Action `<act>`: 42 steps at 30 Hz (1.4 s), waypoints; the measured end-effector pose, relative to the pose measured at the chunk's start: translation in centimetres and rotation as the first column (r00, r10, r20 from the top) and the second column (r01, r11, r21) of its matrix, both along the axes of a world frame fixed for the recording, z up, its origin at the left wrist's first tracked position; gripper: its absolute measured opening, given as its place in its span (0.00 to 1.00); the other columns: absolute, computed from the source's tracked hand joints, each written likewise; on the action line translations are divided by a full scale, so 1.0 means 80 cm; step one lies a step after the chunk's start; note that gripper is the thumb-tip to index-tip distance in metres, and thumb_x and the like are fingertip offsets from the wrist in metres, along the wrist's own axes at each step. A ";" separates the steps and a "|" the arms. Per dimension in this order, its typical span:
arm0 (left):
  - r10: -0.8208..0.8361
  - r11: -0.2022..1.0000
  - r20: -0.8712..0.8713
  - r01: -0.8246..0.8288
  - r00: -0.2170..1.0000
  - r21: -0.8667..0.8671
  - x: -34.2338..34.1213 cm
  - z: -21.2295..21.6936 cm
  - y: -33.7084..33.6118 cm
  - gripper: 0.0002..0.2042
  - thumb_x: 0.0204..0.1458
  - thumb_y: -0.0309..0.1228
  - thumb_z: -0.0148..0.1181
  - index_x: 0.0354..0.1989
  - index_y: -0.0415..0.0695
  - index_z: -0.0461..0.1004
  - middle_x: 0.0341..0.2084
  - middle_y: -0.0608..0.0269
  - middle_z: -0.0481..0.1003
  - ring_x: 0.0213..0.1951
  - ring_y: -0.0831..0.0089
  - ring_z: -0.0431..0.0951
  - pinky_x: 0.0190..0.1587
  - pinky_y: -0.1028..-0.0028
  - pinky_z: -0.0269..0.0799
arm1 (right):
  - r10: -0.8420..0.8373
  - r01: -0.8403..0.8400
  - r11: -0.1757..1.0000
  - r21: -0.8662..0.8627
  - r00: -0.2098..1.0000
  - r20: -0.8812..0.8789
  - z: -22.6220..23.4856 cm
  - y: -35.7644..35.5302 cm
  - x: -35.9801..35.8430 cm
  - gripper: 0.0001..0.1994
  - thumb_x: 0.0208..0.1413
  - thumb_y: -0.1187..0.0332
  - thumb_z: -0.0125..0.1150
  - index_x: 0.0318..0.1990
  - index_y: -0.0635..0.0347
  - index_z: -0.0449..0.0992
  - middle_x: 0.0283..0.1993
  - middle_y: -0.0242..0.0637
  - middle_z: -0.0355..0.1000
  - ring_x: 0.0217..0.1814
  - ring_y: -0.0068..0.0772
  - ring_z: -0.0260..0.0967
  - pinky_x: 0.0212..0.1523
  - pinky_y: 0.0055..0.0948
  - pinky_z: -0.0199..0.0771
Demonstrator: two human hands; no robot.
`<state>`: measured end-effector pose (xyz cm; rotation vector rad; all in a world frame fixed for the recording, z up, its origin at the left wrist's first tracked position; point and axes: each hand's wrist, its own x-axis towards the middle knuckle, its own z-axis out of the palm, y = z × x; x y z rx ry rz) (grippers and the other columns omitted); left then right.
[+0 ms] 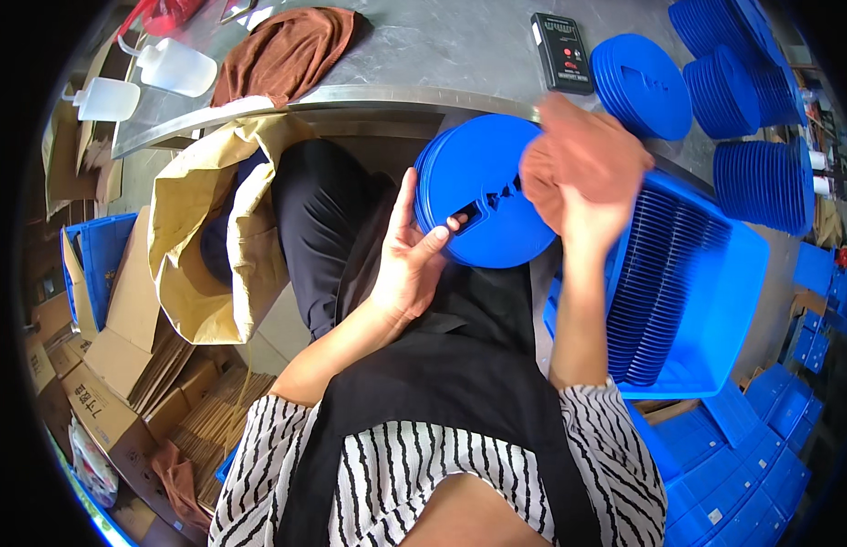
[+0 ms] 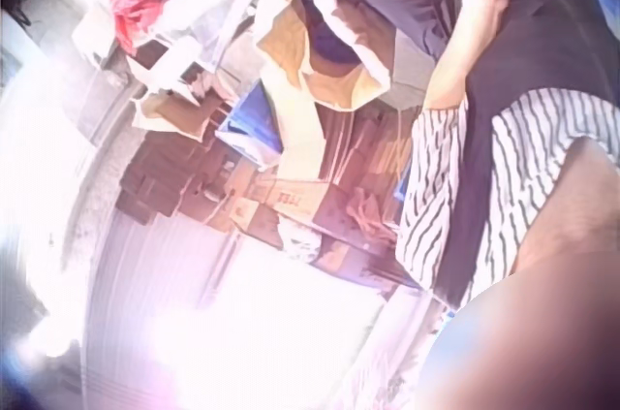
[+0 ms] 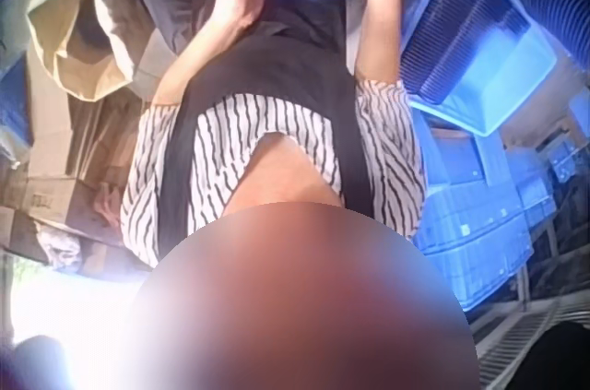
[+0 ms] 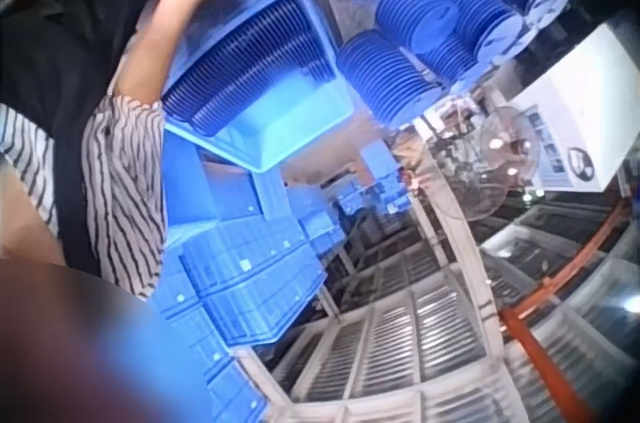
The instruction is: The person wipes blue plastic circular parts with a brown cloth. They apply liquid from a squeeze bottle onto the cloth, then wipe the parts one by one, turning them over to clean both sides. The cleaned parts are placed into a blue bin.
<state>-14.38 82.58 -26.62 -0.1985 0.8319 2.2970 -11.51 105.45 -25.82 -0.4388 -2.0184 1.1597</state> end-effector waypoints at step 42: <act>-0.087 0.986 -0.027 0.090 0.996 0.141 -0.025 -0.008 -0.032 0.38 0.55 0.24 0.59 0.72 0.55 0.46 0.37 0.61 0.72 0.44 0.70 0.73 0.53 0.65 0.68 | -0.361 -0.346 0.083 -0.934 0.863 -0.352 0.030 0.042 0.093 0.34 0.55 0.51 0.61 0.66 0.48 0.56 0.69 0.38 0.54 0.71 0.47 0.50 0.67 0.57 0.53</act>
